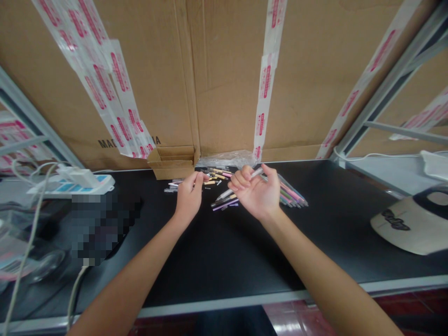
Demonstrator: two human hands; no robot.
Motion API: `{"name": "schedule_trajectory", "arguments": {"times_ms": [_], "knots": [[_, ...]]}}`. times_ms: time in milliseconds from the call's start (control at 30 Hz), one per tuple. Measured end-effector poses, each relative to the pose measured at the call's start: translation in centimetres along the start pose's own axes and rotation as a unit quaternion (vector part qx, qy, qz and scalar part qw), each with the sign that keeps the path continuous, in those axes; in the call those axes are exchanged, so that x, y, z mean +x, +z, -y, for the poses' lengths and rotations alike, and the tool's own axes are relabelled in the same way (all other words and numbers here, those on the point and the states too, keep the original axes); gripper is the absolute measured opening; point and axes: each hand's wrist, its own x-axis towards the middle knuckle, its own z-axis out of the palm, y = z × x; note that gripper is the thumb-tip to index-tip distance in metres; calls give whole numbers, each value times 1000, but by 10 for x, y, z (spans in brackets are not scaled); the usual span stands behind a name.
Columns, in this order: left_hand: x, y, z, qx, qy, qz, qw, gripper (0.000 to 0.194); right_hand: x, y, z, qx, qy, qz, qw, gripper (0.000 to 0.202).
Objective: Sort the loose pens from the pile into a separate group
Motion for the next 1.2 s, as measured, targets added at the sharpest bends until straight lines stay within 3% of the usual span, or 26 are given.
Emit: {"name": "schedule_trajectory", "arguments": {"times_ms": [467,700,1200], "knots": [[1,-2,-3,18,10,-10,1000,36,0,-1,0,9,-9,15,1000,45],[1,-2,-3,13,10,-9,1000,37,2,0,-3,-12,25,6,1000,45],[1,-1,0,4,7,-3,1000,36,-2,5,0,-59,28,77,995,46]]}}
